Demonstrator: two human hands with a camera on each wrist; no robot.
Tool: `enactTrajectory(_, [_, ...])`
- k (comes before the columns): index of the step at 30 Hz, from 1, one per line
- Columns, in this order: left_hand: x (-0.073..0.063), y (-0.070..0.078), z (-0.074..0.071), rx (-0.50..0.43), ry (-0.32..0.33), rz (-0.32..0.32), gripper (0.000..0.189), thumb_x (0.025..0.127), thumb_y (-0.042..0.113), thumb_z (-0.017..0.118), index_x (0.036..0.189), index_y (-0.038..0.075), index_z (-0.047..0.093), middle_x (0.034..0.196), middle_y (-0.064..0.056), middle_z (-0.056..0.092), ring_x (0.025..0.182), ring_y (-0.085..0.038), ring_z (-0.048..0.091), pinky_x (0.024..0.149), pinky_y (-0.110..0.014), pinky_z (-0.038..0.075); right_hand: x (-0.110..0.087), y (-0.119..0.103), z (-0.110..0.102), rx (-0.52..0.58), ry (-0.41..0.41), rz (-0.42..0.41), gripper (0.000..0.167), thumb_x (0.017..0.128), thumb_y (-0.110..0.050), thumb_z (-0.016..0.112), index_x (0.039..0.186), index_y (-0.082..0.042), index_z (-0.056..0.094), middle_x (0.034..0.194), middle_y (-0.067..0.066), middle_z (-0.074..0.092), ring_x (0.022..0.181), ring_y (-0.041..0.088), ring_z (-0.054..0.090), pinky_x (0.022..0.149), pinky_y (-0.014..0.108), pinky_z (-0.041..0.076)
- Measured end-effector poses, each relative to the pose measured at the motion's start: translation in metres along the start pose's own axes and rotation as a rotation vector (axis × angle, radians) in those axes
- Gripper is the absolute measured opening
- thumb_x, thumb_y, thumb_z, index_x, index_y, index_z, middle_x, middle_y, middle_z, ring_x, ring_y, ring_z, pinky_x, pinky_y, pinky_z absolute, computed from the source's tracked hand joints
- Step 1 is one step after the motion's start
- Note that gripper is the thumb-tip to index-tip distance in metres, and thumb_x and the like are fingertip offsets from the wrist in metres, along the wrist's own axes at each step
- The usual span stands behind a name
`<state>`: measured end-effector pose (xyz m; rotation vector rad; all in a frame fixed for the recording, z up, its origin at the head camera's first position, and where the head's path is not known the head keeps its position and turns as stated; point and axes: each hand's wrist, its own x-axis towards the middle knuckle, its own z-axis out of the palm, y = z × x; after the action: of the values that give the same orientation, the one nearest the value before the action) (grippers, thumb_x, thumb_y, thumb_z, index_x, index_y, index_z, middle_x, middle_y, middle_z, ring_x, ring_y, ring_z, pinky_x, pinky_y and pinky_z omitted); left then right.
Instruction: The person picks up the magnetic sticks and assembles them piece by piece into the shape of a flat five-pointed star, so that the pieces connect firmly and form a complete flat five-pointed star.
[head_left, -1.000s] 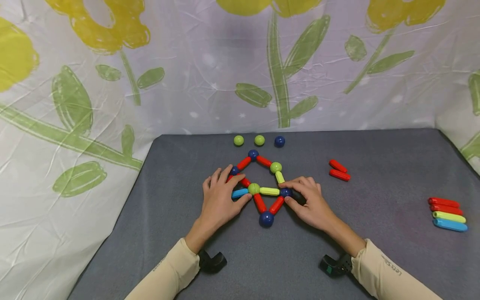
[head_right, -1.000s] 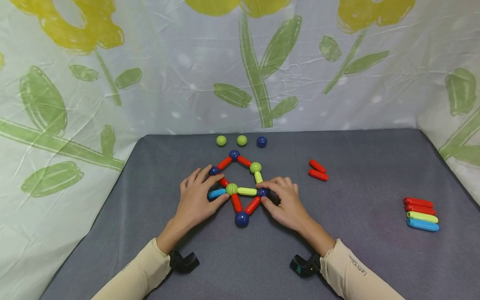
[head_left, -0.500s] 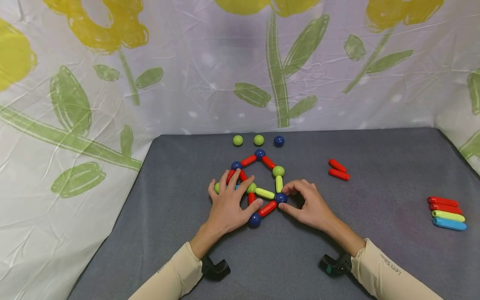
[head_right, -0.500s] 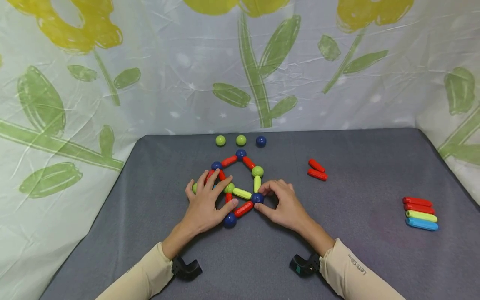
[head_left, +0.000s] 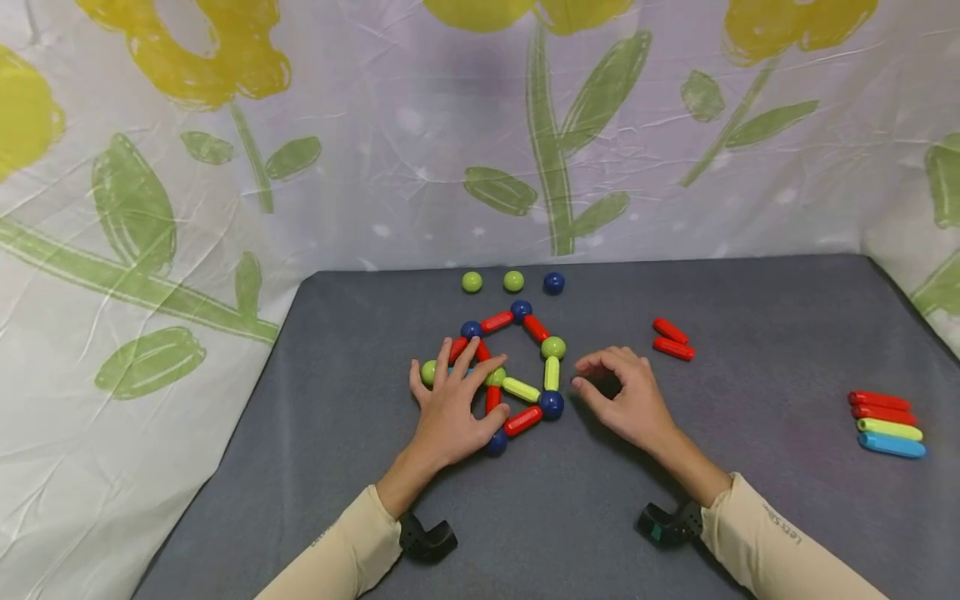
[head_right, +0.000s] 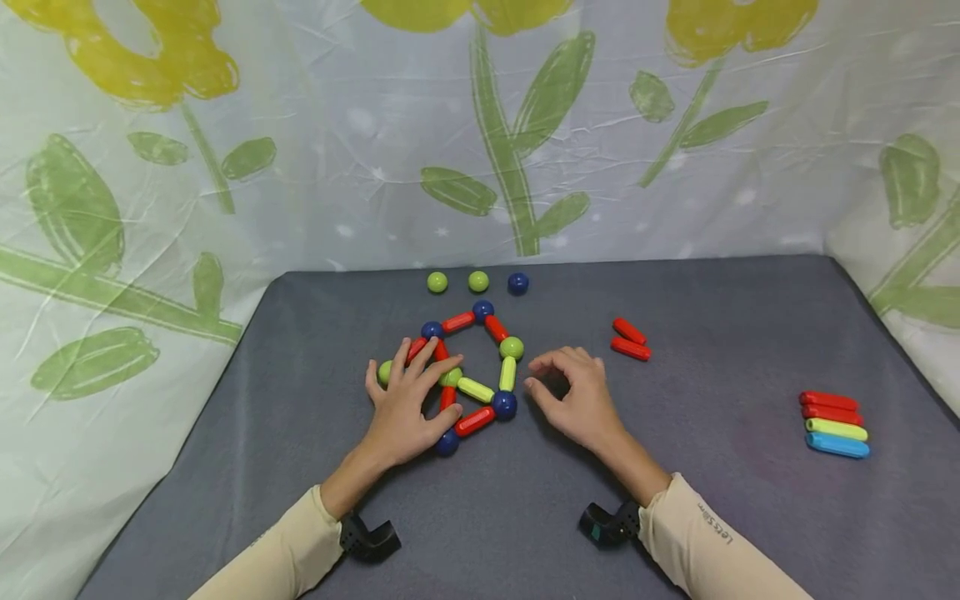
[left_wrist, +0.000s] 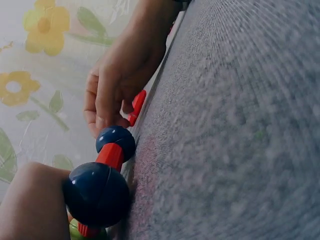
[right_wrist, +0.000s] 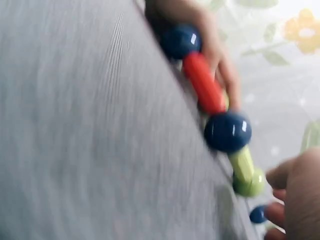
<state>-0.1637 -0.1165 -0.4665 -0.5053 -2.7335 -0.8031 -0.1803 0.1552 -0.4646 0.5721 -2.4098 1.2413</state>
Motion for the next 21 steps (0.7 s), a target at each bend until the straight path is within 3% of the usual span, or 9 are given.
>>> enactTrajectory(4, [0.0, -0.001, 0.0, -0.035, 0.023, -0.014, 0.06, 0.084, 0.034, 0.067, 0.143, 0.025, 0.059, 0.164, -0.01, 0.036, 0.157, -0.045, 0.01, 0.109, -0.077, -0.011, 0.007, 0.011, -0.01, -0.142, 0.175, 0.044, 0.022, 0.081, -0.008, 0.081, 0.101, -0.003, 0.076, 0.096, 0.014, 0.068, 0.091, 0.031, 0.051, 0.08, 0.046, 0.025])
enactTrajectory(8, [0.001, 0.0, -0.001, -0.055, 0.058, -0.04, 0.062, 0.082, 0.032, 0.068, 0.143, 0.02, 0.059, 0.16, -0.012, 0.041, 0.156, -0.045, 0.011, 0.11, -0.077, -0.01, 0.01, 0.025, -0.027, -0.212, 0.266, 0.134, 0.027, 0.084, -0.009, 0.079, 0.109, -0.001, 0.074, 0.106, 0.021, 0.062, 0.102, 0.042, 0.044, 0.086, 0.057, 0.019])
enactTrajectory(15, [0.001, -0.001, -0.001, -0.042, 0.088, -0.078, 0.059, 0.082, 0.029, 0.068, 0.139, 0.018, 0.061, 0.147, -0.011, 0.053, 0.155, -0.043, 0.017, 0.111, -0.077, -0.005, 0.008, 0.04, -0.046, -0.309, 0.297, 0.297, 0.021, 0.088, -0.013, 0.075, 0.103, 0.001, 0.073, 0.104, 0.024, 0.062, 0.099, 0.045, 0.042, 0.084, 0.057, 0.017])
enactTrajectory(18, [0.001, 0.0, -0.001, -0.053, 0.082, -0.075, 0.059, 0.083, 0.029, 0.068, 0.14, 0.017, 0.061, 0.148, -0.012, 0.054, 0.156, -0.042, 0.017, 0.112, -0.076, -0.005, 0.007, 0.039, -0.046, -0.322, 0.278, 0.289, 0.019, 0.087, -0.015, 0.078, 0.099, -0.001, 0.075, 0.098, 0.023, 0.065, 0.092, 0.042, 0.046, 0.082, 0.056, 0.019])
enactTrajectory(21, [0.002, -0.001, 0.0, -0.071, 0.077, -0.07, 0.059, 0.085, 0.029, 0.068, 0.142, 0.016, 0.06, 0.151, -0.012, 0.053, 0.157, -0.041, 0.016, 0.112, -0.076, -0.006, 0.007, 0.037, -0.043, -0.306, 0.236, 0.212, 0.018, 0.084, -0.015, 0.083, 0.098, -0.004, 0.078, 0.09, 0.019, 0.069, 0.082, 0.035, 0.051, 0.078, 0.051, 0.022])
